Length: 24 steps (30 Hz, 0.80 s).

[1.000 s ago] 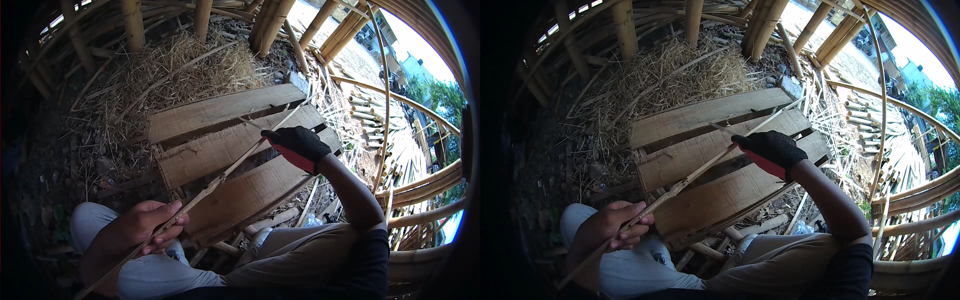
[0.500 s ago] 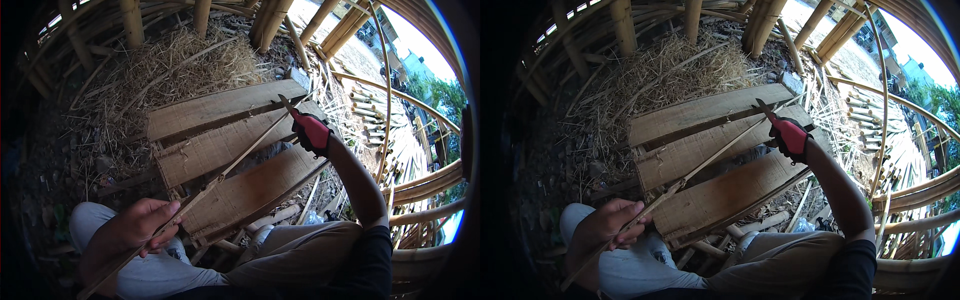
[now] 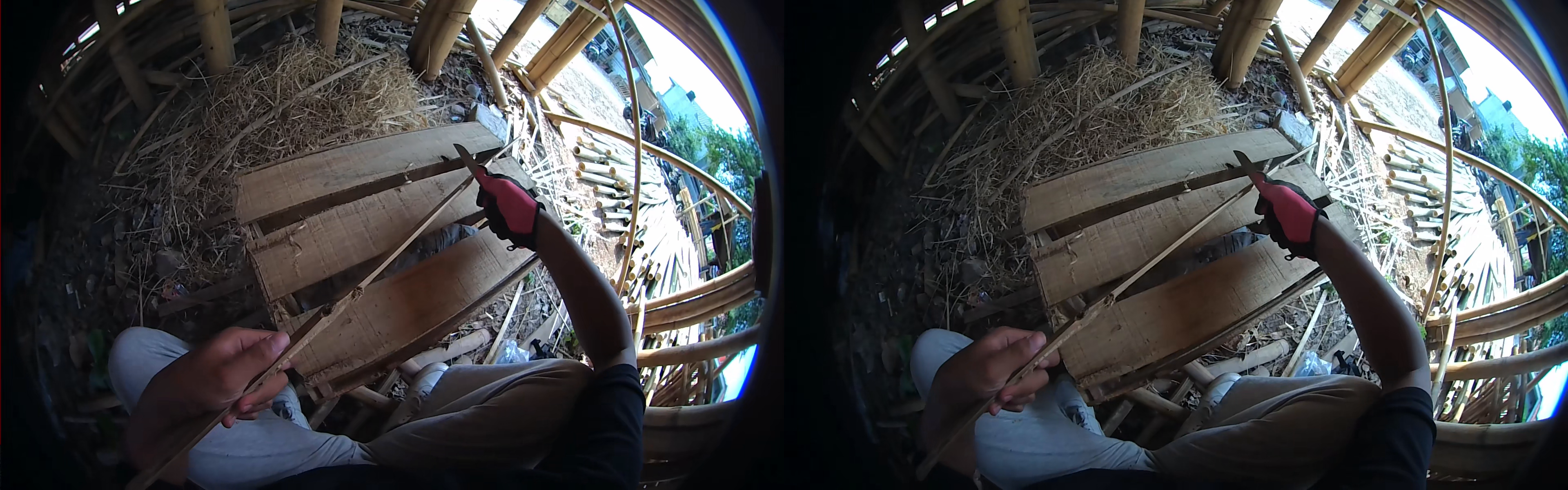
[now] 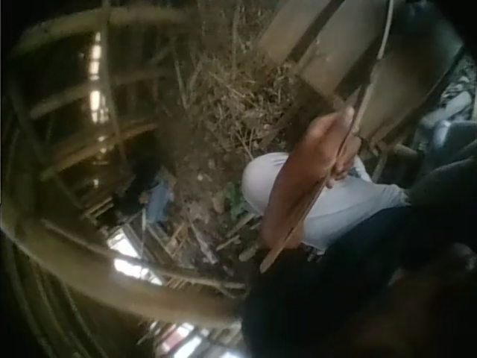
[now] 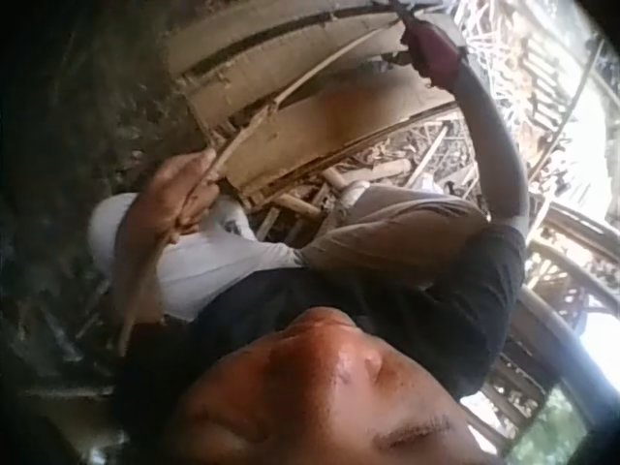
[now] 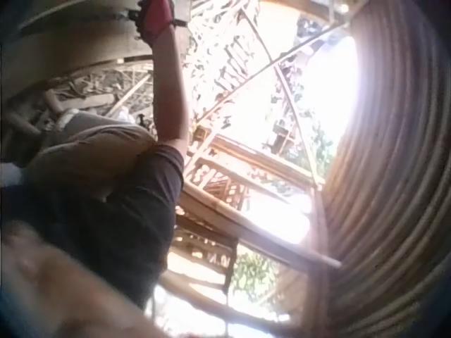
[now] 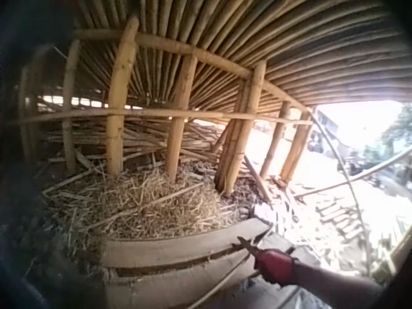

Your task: Shaving and smoothing a thin strip of bamboo using a utility knife.

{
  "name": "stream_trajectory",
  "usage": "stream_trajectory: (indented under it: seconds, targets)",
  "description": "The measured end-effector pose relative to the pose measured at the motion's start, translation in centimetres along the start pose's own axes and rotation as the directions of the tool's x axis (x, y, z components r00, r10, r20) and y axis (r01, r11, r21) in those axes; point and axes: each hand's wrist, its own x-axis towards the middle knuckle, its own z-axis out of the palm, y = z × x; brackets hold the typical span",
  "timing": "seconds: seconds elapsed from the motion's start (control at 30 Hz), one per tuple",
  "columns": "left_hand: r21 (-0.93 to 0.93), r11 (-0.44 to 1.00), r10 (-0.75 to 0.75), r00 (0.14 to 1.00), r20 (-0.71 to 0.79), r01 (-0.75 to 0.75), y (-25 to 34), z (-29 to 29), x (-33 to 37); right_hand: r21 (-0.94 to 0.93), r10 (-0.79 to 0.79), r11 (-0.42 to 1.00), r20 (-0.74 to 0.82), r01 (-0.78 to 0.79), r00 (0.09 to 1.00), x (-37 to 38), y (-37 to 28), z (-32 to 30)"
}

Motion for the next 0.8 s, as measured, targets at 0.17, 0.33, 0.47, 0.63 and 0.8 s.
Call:
stream_trajectory:
  seconds: [0.17, 0.33, 0.47, 0.63, 0.8]
  targets:
    - [0.112, 0.994, 0.008, 0.999, -0.054, -0.002, 0.2, 0.1, -1.0, 0.014, 0.020, 1.000, 0.136, -0.022, 0.991, 0.6, 0.5, -1.3]
    - [0.108, 0.994, -0.015, 0.998, -0.056, 0.021, 0.6, -0.1, -0.5, -0.028, 0.055, 0.998, 0.071, -0.053, 0.996, 0.7, 0.1, -1.1]
    - [0.079, 0.997, -0.002, 0.999, -0.047, 0.005, 0.4, -0.1, -0.7, -0.028, 0.017, 0.999, 0.009, -0.016, 1.000, 1.6, 0.1, -1.5]
    - [0.090, 0.996, 0.010, 1.000, -0.029, -0.007, 0.4, -0.6, -0.7, -0.088, 0.028, 0.996, 0.020, -0.026, 0.999, 2.0, -0.4, -2.1]
    - [0.089, 0.996, 0.003, 1.000, -0.018, -0.002, 0.7, -1.2, -0.3, -0.013, 0.054, 0.998, 0.095, -0.053, 0.994, 0.9, 0.3, -1.5]
